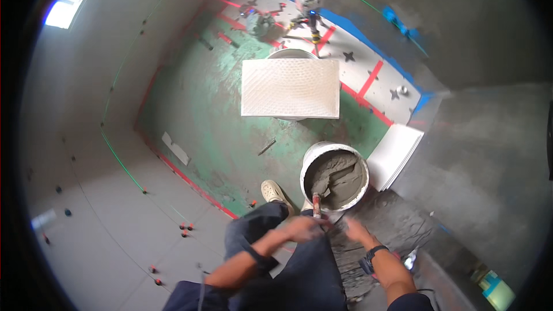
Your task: Apply mortar to the back of a tile and then pick up a level tool.
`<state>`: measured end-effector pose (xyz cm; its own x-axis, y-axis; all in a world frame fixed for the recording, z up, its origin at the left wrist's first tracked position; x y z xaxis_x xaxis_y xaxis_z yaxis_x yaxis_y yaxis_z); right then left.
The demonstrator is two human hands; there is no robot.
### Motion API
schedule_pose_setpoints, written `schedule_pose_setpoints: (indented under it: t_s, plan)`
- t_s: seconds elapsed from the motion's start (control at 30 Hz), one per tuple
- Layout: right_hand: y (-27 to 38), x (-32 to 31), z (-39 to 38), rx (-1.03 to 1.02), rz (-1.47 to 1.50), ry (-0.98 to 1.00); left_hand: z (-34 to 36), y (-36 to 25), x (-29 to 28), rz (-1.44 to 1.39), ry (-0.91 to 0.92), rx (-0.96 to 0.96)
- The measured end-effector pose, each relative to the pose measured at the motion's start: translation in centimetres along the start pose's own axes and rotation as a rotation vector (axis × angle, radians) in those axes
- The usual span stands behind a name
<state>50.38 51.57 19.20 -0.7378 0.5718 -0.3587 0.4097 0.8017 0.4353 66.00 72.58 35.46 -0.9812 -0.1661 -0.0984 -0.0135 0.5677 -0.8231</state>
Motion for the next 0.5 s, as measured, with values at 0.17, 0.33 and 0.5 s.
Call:
schedule_pose_setpoints:
  t_s: [0.17, 0.33, 0.5]
  plan:
    - [9.5, 4.3, 10.8, 0.466, 1.349, -0.031, -12.8, 18.6, -10.3, 0.265, -0.046, -0.65]
    - [13.5, 3.8, 15.8, 0.32, 0.484, -0.053, -22.4, 29.8, -13.6, 0.351, 0.052, -0.773]
    - [9.0, 5.7, 8.3, 0.589, 0.914, -0.185, -21.0, 30.0, -20.3, 0.047, 0.171, -0.728]
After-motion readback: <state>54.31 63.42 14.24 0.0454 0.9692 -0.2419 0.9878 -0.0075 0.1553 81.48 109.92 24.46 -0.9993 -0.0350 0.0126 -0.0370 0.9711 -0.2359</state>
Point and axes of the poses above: each hand's wrist, its own z-axis towards the middle knuckle, its own x-axis out of the palm, y = z × x, the point moved 8 cm from there along z, towards the middle knuckle, and after that the axes turned 9 degrees about z, right-handed, at the moved point
